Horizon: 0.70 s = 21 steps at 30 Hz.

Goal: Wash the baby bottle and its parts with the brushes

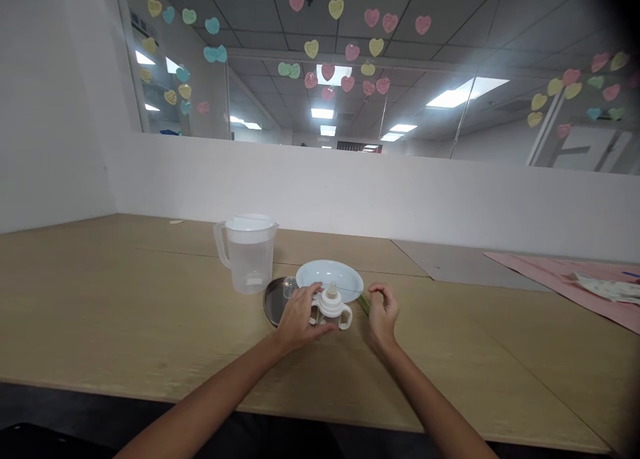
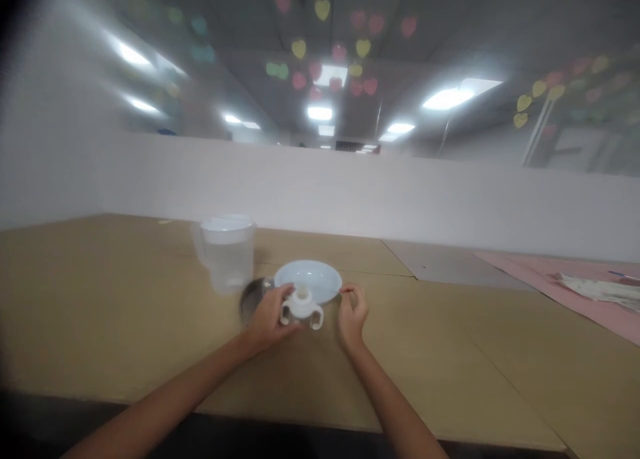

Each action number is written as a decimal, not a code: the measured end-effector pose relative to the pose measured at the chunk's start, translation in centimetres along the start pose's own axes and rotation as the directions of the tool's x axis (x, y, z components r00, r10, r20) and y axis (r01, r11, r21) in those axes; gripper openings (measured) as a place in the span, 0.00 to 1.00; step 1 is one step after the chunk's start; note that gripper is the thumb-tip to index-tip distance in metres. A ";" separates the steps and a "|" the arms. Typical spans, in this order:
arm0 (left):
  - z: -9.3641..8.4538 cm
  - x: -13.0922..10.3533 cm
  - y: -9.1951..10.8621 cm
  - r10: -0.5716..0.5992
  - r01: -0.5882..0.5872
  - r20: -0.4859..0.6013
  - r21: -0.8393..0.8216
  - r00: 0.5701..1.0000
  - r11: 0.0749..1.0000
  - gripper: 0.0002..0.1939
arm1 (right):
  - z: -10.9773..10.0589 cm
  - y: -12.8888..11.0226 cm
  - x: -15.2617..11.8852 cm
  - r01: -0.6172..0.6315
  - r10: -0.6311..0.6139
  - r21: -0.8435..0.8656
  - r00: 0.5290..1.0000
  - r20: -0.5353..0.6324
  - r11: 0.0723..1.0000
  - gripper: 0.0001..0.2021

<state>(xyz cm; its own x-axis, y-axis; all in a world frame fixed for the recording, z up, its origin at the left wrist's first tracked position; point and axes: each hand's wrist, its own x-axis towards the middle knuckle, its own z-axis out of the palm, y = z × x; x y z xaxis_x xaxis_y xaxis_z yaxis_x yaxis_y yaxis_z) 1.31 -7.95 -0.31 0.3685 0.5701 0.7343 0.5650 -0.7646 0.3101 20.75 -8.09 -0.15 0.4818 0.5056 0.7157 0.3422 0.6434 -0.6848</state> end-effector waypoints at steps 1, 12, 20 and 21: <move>-0.3 0.1 -0.2 -0.004 0.004 -0.033 -0.001 0.999 1.000 0.34 | -0.2 0.3 0.3 -0.030 0.029 -0.006 0.999 -0.028 1.000 0.04; -1.9 1.5 -5.5 -0.237 0.262 -0.113 0.401 0.965 0.878 0.12 | -0.5 1.3 1.1 -0.127 0.126 0.006 0.992 0.010 0.992 0.05; -1.8 1.3 -5.9 -0.296 0.257 0.045 0.383 0.954 0.887 0.14 | -0.3 1.3 1.7 -0.148 0.148 -0.011 0.989 -0.004 0.989 0.10; -1.8 1.3 -5.9 -0.301 0.259 0.054 0.382 0.952 0.887 0.14 | -0.2 1.3 1.8 -0.150 0.150 -0.015 0.989 -0.006 0.989 0.11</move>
<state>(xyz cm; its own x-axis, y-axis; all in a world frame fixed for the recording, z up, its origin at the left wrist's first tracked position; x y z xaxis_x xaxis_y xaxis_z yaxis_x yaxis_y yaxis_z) -2.86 -3.25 -0.07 0.2207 0.7890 0.5734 0.8785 -0.4162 0.2345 22.21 -6.50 0.20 0.5326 0.5930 0.6039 0.2780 0.5514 -0.7865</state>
